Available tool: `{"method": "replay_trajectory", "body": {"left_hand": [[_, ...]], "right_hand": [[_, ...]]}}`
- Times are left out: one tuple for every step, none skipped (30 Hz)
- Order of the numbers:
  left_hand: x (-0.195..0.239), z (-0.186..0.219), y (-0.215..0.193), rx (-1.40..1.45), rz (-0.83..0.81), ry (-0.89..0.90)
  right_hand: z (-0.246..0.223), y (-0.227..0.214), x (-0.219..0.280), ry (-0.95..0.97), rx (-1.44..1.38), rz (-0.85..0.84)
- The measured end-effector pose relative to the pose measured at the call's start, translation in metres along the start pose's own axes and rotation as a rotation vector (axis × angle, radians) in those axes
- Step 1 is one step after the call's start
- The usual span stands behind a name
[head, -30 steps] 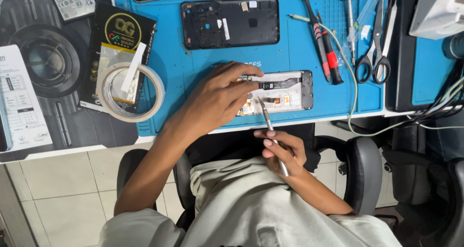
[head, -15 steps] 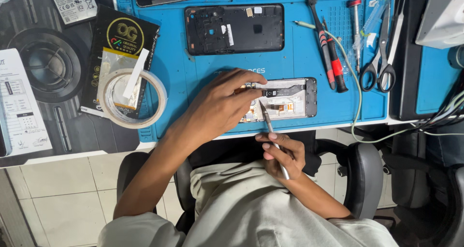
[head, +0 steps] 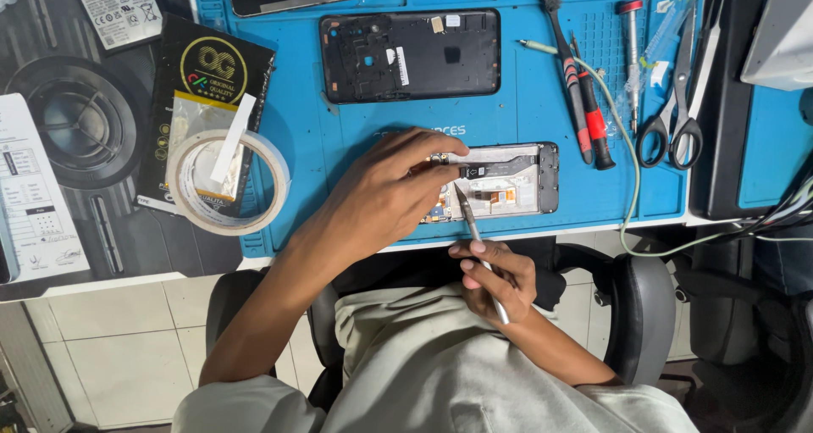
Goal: The person repairs a disassembled mobile phone on a blue workbench. They apply adhesive tape to internal components, cut the tape with scissors, and use a metal spudger to adjust and secure parts within the phone chassis.
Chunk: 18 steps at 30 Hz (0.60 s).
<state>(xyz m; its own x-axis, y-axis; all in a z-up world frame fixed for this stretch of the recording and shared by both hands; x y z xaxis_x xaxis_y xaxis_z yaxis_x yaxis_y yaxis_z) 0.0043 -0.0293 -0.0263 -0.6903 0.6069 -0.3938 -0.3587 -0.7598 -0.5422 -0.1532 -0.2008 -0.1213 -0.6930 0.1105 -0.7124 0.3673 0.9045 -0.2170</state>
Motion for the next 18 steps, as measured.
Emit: {"method": "replay_trajectory", "body": {"left_hand": [[0.0001,0.0,0.0,-0.004,-0.001,0.002],[0.0002,0.0001,0.0001,-0.007,-0.001,0.005],[0.0002,0.0001,0.0,-0.011,-0.001,0.007],[0.0001,0.0,0.0001,-0.017,-0.001,0.008],[0.0,0.0,0.0004,-0.021,0.0,0.01],[0.0,-0.0001,0.0006,-0.026,0.0,0.011],[0.0001,-0.0002,0.0007,-0.023,-0.003,0.01],[0.0003,-0.0003,0.0006,-0.019,-0.006,0.008],[0.0005,-0.0005,0.0004,-0.017,-0.009,0.007],[0.0005,-0.0006,0.0006,-0.015,-0.01,0.003],[0.0005,-0.0006,0.0011,-0.013,-0.011,0.0],[0.0005,-0.0005,0.0013,-0.01,-0.012,-0.003],[0.0006,-0.0005,0.0012,-0.014,-0.012,-0.002],[0.0007,-0.0005,0.0008,-0.018,-0.013,0.0],[0.0007,-0.0004,0.0007,-0.021,-0.014,0.002],[0.0006,-0.0003,0.0006,-0.021,-0.013,0.001],[0.0005,-0.0002,0.0005,-0.022,-0.012,0.001],[0.0003,-0.0001,0.0004,-0.022,-0.011,0.001]], "right_hand": [[0.0001,-0.0003,0.0001,0.002,-0.003,-0.01],[-0.0003,-0.0006,0.0001,0.003,0.003,-0.01],[-0.0007,-0.001,-0.0001,0.003,0.009,-0.01],[-0.0009,-0.0012,-0.0004,0.002,0.014,-0.01],[-0.0012,-0.0013,-0.0007,0.003,0.012,-0.016],[-0.0015,-0.0016,-0.001,0.004,0.009,-0.022],[-0.0017,-0.002,-0.0013,0.005,0.007,-0.027],[-0.0018,-0.0022,-0.0016,0.006,0.007,-0.029],[-0.0015,-0.0022,-0.002,0.006,0.007,-0.03],[-0.0012,-0.002,-0.0023,0.007,0.007,-0.032],[-0.0011,-0.002,-0.0026,0.003,0.009,-0.03],[-0.001,-0.0018,-0.0029,-0.001,0.011,-0.028],[-0.0009,-0.0017,-0.0032,-0.006,0.014,-0.026],[-0.001,-0.0015,-0.0034,-0.007,0.014,-0.025],[-0.0014,-0.0014,-0.0035,-0.009,0.015,-0.024],[-0.0018,-0.0014,-0.0035,-0.01,0.016,-0.023],[-0.0021,-0.0015,-0.0035,-0.007,0.014,-0.022],[-0.0023,-0.0016,-0.0036,-0.005,0.013,-0.022]]}}
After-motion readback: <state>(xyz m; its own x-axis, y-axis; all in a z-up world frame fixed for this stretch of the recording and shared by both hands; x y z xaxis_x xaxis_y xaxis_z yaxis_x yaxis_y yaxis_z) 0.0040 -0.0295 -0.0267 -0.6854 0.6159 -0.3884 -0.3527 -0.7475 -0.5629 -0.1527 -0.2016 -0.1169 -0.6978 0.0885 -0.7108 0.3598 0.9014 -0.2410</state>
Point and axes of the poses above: each hand's wrist, its own x-axis away from the middle knuckle, its own y-axis out of the palm, z = x × y, the point moved 2 cm from there along -x, towards the middle knuckle, and after that the axes turned 5 degrees about z, right-handed, at the moved point
